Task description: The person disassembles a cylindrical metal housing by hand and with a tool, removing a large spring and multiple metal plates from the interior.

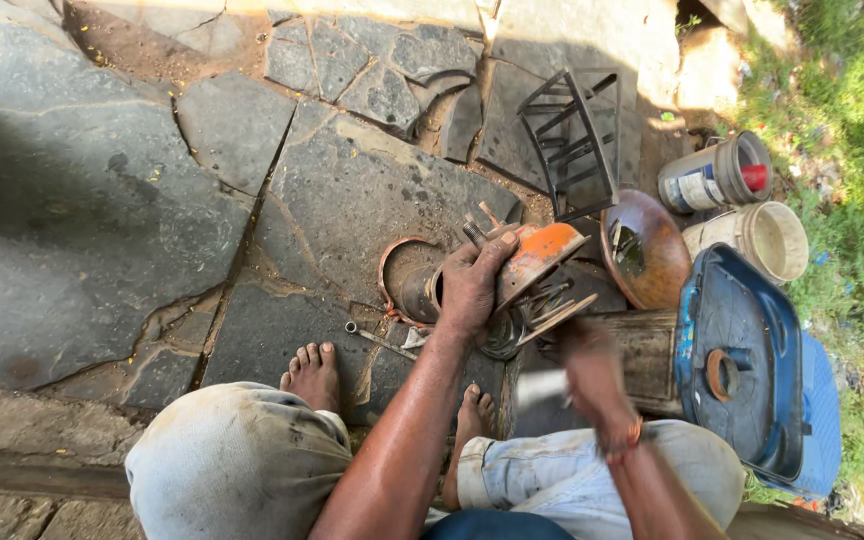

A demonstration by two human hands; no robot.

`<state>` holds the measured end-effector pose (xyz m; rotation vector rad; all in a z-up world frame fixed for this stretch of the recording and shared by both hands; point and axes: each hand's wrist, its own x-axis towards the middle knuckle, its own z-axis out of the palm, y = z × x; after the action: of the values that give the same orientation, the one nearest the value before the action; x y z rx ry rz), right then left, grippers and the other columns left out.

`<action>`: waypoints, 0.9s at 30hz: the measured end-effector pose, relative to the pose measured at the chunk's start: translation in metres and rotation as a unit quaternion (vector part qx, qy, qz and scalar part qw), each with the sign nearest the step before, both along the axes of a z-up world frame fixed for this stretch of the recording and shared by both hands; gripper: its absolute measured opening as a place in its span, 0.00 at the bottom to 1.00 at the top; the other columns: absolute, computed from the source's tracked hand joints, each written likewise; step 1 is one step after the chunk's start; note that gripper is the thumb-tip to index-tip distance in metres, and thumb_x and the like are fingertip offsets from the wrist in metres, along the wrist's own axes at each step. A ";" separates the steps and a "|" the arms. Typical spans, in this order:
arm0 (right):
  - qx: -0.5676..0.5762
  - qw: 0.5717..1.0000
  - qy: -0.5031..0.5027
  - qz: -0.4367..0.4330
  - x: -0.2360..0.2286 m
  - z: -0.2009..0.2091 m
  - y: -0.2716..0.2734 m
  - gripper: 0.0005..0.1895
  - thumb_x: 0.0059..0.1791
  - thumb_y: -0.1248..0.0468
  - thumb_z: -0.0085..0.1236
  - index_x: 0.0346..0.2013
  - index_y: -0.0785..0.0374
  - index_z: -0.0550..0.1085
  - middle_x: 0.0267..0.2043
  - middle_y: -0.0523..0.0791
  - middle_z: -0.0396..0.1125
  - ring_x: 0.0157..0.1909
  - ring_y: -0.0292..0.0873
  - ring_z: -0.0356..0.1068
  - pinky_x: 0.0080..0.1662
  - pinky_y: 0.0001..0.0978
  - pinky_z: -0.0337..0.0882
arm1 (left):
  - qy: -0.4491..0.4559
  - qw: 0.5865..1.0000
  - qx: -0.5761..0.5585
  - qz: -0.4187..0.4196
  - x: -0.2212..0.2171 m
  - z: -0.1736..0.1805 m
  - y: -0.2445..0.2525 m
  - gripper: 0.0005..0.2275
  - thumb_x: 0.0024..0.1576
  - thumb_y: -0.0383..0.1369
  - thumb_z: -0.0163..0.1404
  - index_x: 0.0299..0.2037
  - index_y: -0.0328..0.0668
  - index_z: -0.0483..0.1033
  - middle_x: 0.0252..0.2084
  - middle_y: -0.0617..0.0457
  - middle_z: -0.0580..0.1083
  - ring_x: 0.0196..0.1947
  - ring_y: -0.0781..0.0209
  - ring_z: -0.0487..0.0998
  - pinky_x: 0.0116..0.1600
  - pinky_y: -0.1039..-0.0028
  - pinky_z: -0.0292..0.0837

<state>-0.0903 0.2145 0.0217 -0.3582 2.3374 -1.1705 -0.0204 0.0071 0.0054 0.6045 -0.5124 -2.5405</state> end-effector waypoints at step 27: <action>0.232 0.947 0.206 0.084 -0.058 0.083 -0.043 0.13 0.52 0.61 0.60 0.50 0.60 0.82 0.29 0.48 0.73 0.29 0.37 0.64 0.33 0.34 0.66 | 0.051 0.967 0.234 -0.090 0.005 -0.016 0.000 0.23 0.61 0.51 0.47 0.54 0.40 0.76 0.45 0.47 0.79 0.43 0.55 0.80 0.50 0.61 0.79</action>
<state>-0.1485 0.1710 0.1046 -0.6626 2.7740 -0.4645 -0.0152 0.0072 -0.0107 0.6034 0.0842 -2.8690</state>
